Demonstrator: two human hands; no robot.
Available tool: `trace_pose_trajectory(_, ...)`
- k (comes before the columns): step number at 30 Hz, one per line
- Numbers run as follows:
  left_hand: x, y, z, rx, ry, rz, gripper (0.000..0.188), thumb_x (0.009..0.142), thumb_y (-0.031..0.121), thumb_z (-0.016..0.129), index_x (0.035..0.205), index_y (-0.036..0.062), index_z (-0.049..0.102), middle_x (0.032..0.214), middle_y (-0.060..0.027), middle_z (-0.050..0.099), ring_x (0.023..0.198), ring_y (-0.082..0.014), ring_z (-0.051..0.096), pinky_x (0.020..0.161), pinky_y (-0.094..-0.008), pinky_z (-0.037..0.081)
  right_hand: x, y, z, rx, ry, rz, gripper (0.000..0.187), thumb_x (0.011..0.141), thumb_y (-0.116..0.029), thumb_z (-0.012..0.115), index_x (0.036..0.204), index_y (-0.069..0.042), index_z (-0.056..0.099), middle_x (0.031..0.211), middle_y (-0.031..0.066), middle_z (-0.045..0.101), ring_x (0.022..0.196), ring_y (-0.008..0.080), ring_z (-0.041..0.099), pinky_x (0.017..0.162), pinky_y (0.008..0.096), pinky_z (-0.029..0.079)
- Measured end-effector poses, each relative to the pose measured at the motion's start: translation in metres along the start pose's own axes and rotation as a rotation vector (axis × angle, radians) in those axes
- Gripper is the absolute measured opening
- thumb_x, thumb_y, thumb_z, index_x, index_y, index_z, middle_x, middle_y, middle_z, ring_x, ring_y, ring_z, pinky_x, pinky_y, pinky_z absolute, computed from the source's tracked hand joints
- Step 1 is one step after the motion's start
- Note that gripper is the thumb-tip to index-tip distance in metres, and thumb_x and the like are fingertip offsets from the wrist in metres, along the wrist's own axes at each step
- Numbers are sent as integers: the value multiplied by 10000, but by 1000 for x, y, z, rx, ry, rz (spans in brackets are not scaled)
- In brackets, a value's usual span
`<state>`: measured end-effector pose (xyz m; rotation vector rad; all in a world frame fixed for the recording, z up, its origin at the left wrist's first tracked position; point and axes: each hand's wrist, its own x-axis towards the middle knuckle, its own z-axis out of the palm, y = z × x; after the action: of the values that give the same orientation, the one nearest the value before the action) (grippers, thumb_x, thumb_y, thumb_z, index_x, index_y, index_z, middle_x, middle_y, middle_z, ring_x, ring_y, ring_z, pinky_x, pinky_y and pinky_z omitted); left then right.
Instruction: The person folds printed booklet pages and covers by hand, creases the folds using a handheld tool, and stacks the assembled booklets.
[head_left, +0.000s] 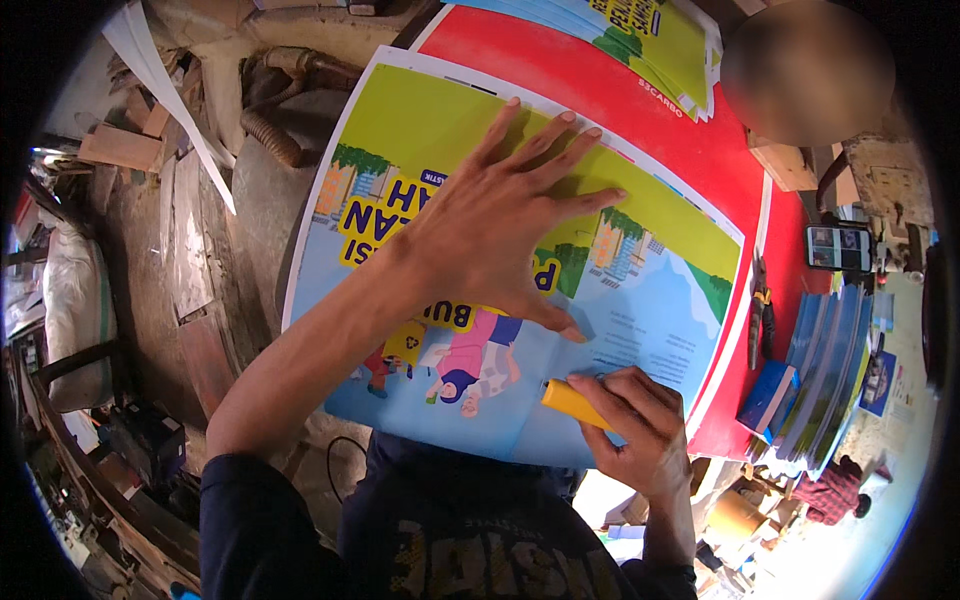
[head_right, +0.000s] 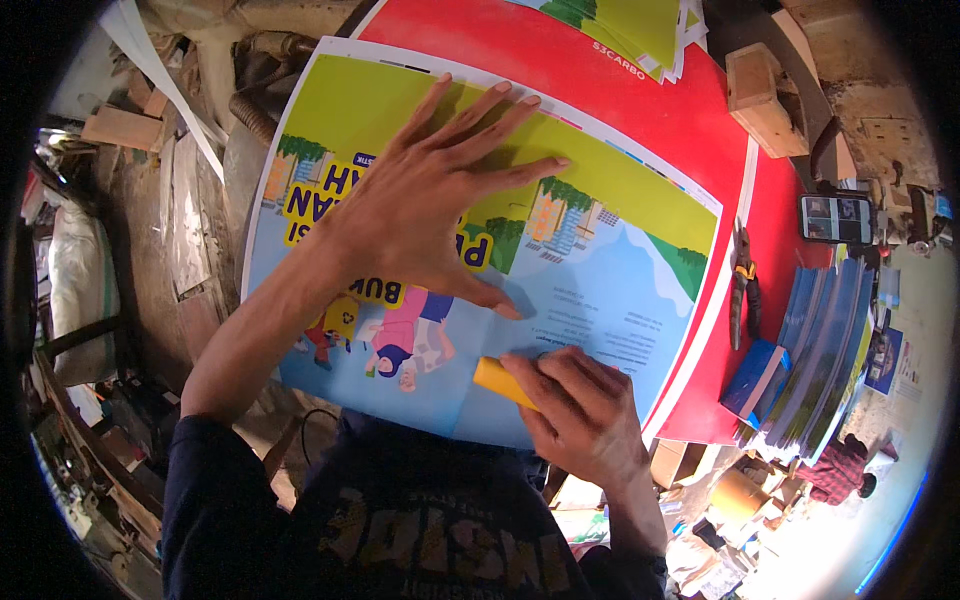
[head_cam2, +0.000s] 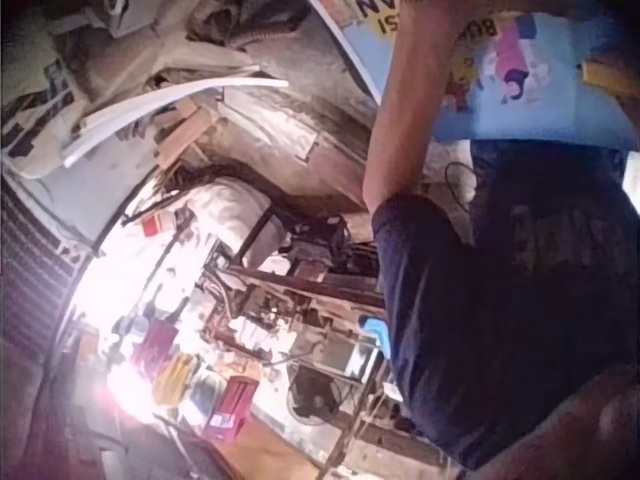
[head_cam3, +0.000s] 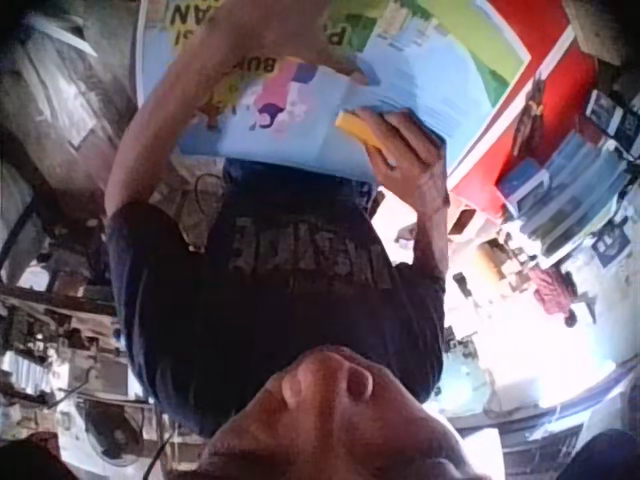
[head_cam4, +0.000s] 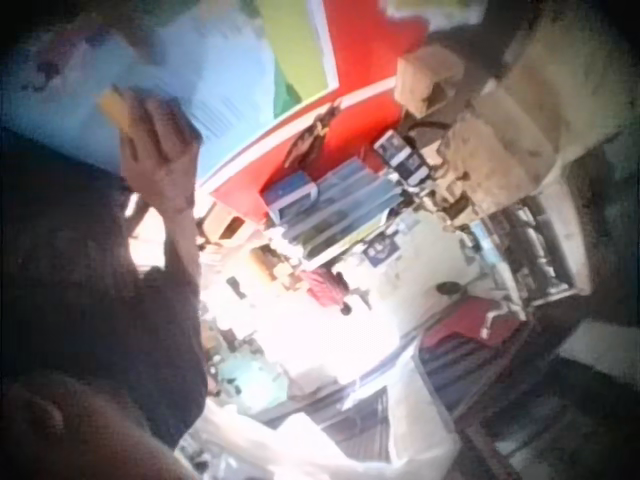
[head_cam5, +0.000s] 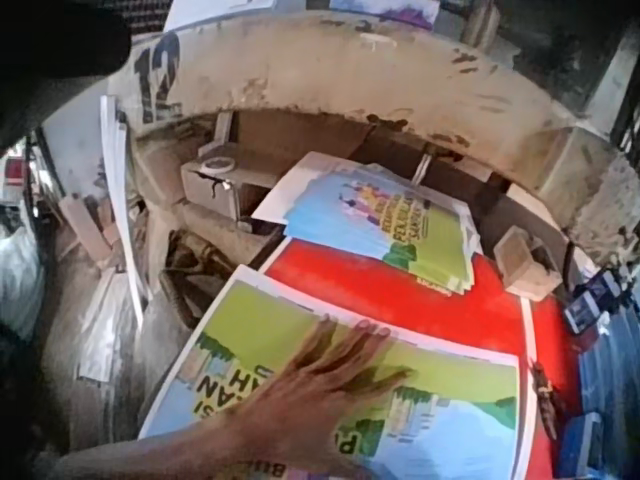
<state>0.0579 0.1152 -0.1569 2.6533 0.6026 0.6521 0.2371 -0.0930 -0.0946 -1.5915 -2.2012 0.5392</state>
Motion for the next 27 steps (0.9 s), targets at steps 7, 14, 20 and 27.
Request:
trace_pose_trajectory(7,2,0,1,21,5,2,1201,526,879,768,1499,208,552,1654,-170,341,1573,-337,222,1298,-564,47,-10,7,8,-124,-5,-61,555,657,-3,797,1205,-44,724,939,41,601,813,204,659,626,347,530)
trace_pose_trajectory(14,4,2,-3,35,-22,-2,1198,534,898,751,1506,230,542,1661,-160,329,1574,-338,216,1298,-569,57,6,2,10,511,94,329,317,859,-105,821,1124,46,735,899,168,771,745,222,754,706,302,588)
trace_pose_trajectory(20,5,1,0,50,-51,-8,1197,538,892,755,1510,229,537,1666,-158,320,1572,-346,217,1298,-573,60,10,-5,-2,706,-50,657,300,879,-108,815,1111,60,728,973,151,782,871,170,759,770,288,594)
trace_pose_trajectory(27,8,6,-5,41,-123,-60,1276,482,871,805,1570,320,431,1702,-112,238,1585,-313,174,1304,-573,42,-39,19,-42,370,270,547,319,859,26,780,1172,2,723,1061,138,767,962,195,747,860,321,581)
